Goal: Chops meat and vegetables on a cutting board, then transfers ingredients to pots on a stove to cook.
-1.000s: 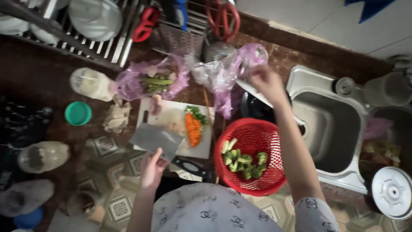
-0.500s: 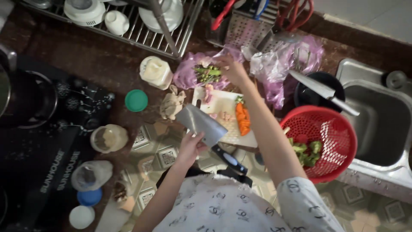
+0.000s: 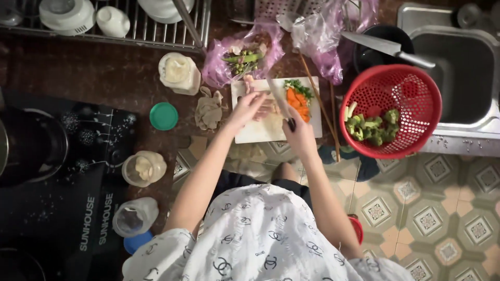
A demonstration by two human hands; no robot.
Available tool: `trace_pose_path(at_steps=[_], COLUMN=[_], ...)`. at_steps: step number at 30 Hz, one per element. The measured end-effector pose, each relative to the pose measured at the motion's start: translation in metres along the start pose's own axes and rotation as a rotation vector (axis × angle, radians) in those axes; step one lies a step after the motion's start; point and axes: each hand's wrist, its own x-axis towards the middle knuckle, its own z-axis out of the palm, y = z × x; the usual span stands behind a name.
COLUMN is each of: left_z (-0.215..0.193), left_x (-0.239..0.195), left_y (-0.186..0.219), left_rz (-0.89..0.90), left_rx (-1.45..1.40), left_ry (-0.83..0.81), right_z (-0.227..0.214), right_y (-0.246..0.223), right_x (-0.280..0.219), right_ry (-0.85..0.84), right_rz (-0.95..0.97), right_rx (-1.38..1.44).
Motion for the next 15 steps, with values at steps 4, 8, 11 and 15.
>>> trace_pose_path(at_steps=[4, 8, 11, 15], left_z=[-0.057, -0.029, -0.021, -0.02], left_x=[0.059, 0.038, 0.046, 0.052], left_y=[-0.112, -0.123, -0.125, -0.14], left_rz=[0.236, 0.611, 0.597, 0.409], left_rx=[0.355, 0.752, 1.071, 1.002], left_ry=[0.187, 0.359, 0.552, 0.474], right_z=[0.022, 0.044, 0.052, 0.046], right_y=[0.031, 0.062, 0.07, 0.051], right_x=[-0.032, -0.062, -0.074, -0.095], right_ry=[0.138, 0.219, 0.206, -0.026], right_rz=[0.223, 0.233, 0.179, 0.424], right_rx=[0.423, 0.538, 0.482, 0.496])
